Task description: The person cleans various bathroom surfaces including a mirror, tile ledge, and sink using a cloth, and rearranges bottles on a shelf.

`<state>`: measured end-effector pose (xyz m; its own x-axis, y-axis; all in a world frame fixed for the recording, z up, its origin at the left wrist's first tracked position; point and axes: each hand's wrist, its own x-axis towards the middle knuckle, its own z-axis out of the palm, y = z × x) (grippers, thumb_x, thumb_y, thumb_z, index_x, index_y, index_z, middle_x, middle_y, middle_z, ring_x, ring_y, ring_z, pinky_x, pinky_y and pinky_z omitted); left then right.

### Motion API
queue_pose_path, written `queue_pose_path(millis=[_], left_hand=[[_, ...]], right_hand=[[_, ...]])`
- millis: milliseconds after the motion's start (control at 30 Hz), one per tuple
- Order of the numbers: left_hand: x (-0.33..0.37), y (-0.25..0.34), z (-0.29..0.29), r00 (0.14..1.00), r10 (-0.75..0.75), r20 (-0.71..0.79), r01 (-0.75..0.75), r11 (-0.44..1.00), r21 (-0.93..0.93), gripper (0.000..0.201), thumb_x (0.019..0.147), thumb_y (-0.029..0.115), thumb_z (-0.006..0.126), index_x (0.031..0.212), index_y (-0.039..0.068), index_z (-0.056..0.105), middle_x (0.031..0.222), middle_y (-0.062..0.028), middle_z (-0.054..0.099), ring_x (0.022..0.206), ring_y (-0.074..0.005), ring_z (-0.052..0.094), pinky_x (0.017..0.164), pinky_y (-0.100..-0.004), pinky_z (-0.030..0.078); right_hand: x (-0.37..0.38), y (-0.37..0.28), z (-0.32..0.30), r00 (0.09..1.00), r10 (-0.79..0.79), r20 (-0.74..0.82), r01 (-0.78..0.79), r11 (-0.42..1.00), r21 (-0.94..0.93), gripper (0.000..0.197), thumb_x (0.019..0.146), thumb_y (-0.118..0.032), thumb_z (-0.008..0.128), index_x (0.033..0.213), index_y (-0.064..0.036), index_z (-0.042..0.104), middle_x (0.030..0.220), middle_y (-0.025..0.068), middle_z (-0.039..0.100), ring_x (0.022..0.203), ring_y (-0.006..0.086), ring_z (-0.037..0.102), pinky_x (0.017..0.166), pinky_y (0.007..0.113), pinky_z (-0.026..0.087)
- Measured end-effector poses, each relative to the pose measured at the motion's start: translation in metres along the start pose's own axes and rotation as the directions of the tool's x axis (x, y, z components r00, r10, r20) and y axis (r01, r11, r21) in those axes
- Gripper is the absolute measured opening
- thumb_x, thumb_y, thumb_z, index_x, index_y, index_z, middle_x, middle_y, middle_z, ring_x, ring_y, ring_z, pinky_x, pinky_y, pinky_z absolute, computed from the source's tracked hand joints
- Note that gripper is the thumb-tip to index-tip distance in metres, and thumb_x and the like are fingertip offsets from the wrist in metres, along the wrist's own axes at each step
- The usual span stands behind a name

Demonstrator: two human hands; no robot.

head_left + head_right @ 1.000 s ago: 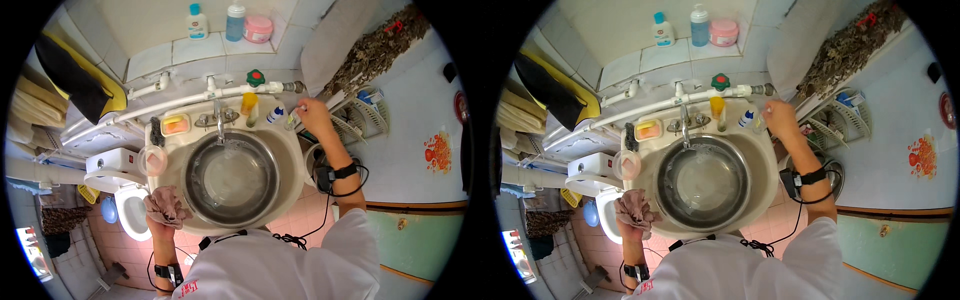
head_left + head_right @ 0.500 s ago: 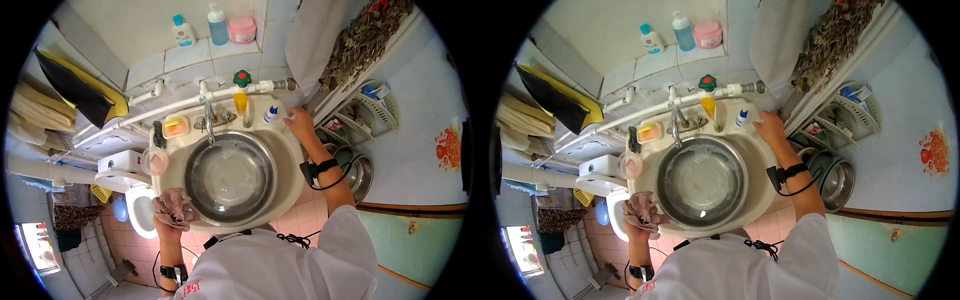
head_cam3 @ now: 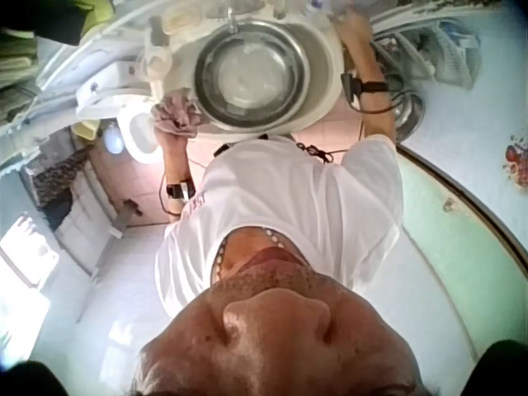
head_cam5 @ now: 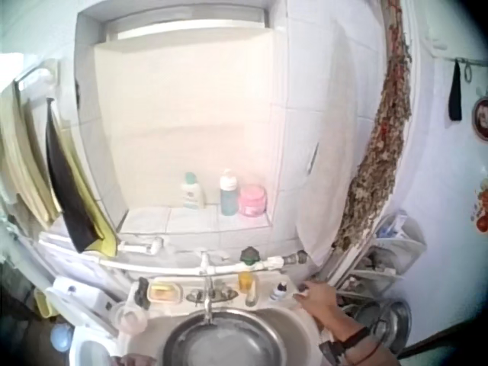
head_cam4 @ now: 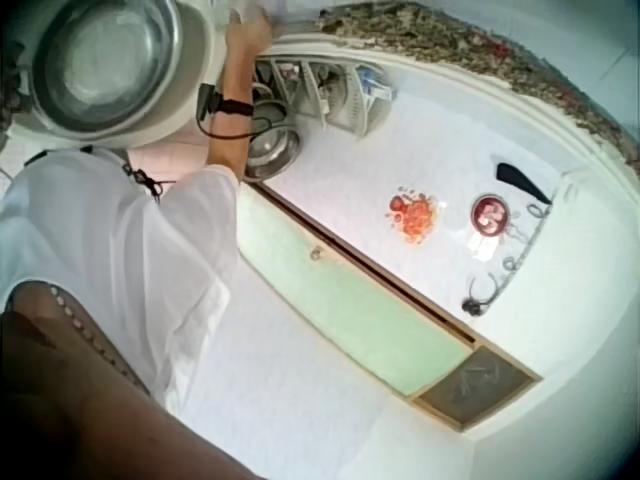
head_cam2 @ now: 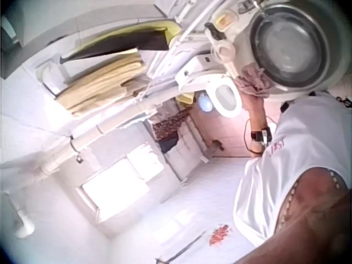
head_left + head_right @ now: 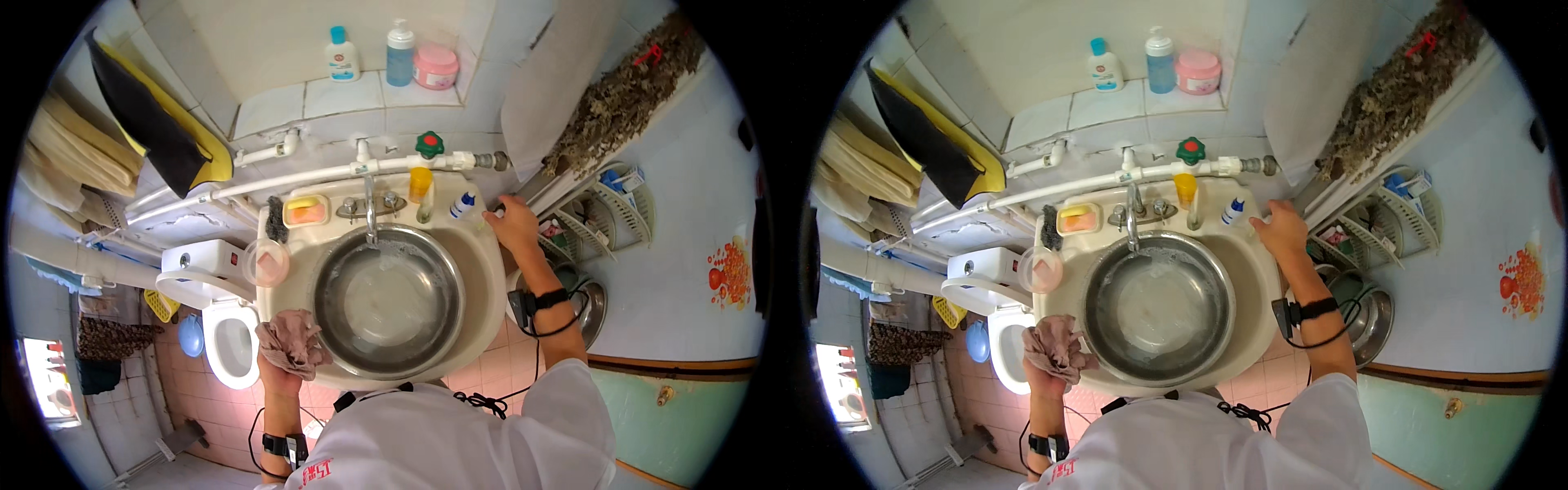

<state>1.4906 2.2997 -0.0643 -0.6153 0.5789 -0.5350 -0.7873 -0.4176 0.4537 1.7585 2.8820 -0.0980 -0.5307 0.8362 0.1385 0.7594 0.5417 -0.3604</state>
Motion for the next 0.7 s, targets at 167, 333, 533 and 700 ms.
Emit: queue_pose_path(millis=[167,333,533,700], left_hand=[[0.008,0.045,-0.025,0.999,-0.042,-0.023,0.041,0.999,-0.035,0.054,0.125,0.052,0.048,0.15,0.008,0.069,0.137,-0.0213,0.079,0.107,-0.0418,0.076,0.088,-0.0569,0.066],[0.013,0.084,-0.027,0.997,-0.048,-0.059,0.048,0.999,0.005,0.053,0.124,0.051,0.048,0.147,0.008,0.07,0.134,-0.0193,0.079,0.104,-0.0378,0.075,0.087,-0.0545,0.065],[0.014,0.125,-0.086,0.995,0.062,-0.073,-0.067,0.995,-0.068,0.054,0.125,0.054,0.05,0.143,0.007,0.072,0.128,-0.0181,0.079,0.097,-0.0344,0.071,0.081,-0.0489,0.062],[0.01,0.156,-0.072,0.928,0.142,-0.345,-0.151,0.989,0.0,0.054,0.126,0.058,0.051,0.138,0.009,0.072,0.121,-0.0153,0.077,0.089,-0.0298,0.067,0.074,-0.0432,0.06]], right_hand=[[0.048,-0.14,-0.057,0.981,-0.172,-0.085,0.184,0.97,0.158,0.056,0.102,-0.042,0.094,0.143,-0.0039,0.086,0.133,0.0232,0.085,0.109,0.0424,0.083,0.098,0.052,0.066],[0.162,-0.328,-0.074,0.879,-0.391,-0.275,0.465,0.831,0.304,0.069,0.101,-0.044,0.095,0.154,-0.0019,0.079,0.142,0.0234,0.084,0.116,0.0403,0.083,0.102,0.052,0.065],[0.255,-0.491,-0.045,0.879,-0.374,-0.295,0.428,0.892,0.146,0.092,0.1,-0.052,0.094,0.169,0.0014,0.064,0.157,0.0232,0.08,0.144,0.0432,0.078,0.118,0.056,0.062],[0.282,-0.518,-0.011,0.926,-0.242,-0.289,0.285,0.951,0.117,0.078,0.094,-0.046,0.098,0.154,-0.0042,0.072,0.145,0.0221,0.081,0.132,0.0449,0.08,0.108,0.058,0.065]])
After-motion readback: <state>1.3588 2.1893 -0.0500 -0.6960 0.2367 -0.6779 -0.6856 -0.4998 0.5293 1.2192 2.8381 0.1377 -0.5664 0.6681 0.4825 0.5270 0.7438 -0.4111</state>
